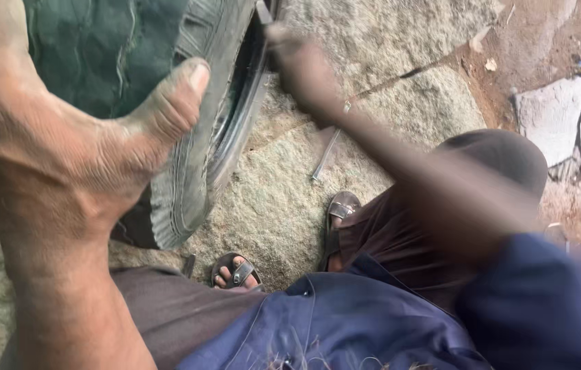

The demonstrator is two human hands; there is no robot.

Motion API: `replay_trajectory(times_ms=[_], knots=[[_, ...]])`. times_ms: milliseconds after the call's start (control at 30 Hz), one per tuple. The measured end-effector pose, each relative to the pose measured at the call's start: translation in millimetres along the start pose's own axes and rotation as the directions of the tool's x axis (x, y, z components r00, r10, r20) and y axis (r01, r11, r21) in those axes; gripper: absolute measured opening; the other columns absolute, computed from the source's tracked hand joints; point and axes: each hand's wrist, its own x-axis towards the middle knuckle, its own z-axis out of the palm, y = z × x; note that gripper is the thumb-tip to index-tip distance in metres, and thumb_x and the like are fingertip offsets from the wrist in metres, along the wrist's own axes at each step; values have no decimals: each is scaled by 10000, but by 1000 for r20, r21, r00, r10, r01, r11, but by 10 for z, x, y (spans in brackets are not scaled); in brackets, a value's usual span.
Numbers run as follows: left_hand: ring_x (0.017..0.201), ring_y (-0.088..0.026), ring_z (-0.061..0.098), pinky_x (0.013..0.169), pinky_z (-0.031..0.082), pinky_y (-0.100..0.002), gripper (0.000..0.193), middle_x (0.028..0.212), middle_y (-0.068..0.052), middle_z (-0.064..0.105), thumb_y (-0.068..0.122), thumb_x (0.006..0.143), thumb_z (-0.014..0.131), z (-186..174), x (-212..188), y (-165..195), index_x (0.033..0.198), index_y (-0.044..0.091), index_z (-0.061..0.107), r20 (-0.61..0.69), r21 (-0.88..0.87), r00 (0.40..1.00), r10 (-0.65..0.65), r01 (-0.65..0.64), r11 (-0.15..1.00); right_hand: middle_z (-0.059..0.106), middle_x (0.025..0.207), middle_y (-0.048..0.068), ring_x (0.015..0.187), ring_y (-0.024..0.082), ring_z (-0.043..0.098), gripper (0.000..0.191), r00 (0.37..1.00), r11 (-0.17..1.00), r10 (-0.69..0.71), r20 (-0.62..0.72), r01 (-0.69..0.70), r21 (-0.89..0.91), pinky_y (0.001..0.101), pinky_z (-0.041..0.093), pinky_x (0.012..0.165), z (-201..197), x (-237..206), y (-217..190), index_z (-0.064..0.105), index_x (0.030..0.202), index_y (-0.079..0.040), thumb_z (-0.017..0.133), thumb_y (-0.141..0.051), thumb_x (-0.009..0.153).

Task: The person sits on the ground and mounts a rubber tire onto a metal wheel rim. They press and work the tire bead over the rim by hand, flip and reposition the wheel repeatedly, use a metal pry bar to lever the bead into place, and another person assists by holding the wheel while the bead is levered over the rim edge.

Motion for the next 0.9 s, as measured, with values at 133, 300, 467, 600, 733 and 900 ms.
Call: replay_trajectory(times_ms=[133,300,467,600,733,900], knots=[[1196,-315,679,1057,616,-385,893,1265,-230,579,658,974,703,-52,22,-56,1410,-95,504,-11,-28,1000,-20,20,999,524,646,13,459,112,435,439,895,980,154,418,-193,54,305,339,360,-836,242,184,608,932,-68,486,-454,1104],[1257,-291,631,1094,589,-374,896,1368,-226,523,620,982,653,-112,-39,-473,1466,-98,421,-99,40,995,-9,13,999,636,754,80,673,202,612,368,929,941,-338,-147,331,-72,401,504,633,647,-227,616,665,1103,-38,446,-333,1125],[1322,-256,597,1121,554,-368,878,1430,-200,488,577,990,641,-125,-117,-701,1520,-63,358,-135,-20,991,-15,12,1000,703,991,197,888,285,690,416,930,994,-31,-366,-9,-108,418,565,757,1195,-694,1149,665,1230,25,590,-328,1022],[1368,-260,571,1161,550,-361,876,1484,-174,462,618,990,610,-164,69,-311,1532,-22,358,-175,126,977,-118,141,982,678,1199,242,1082,296,663,516,989,860,-23,-147,94,501,439,560,918,740,-99,432,597,1355,74,574,-376,1103],[1354,-279,640,1138,585,-368,904,1435,-164,575,718,1023,514,-289,206,79,1534,-21,408,-165,-287,946,-278,224,931,718,1114,257,982,306,710,542,972,503,-83,221,-150,851,447,604,867,428,129,-468,627,1325,74,549,-391,1058],[1036,-246,684,840,584,-364,702,1100,-155,669,639,1104,492,83,443,-101,1306,-29,566,-30,-529,817,-576,476,703,718,1111,257,980,309,709,536,970,612,63,235,-223,759,450,602,866,-135,-50,-442,627,1323,71,545,-386,1057]])
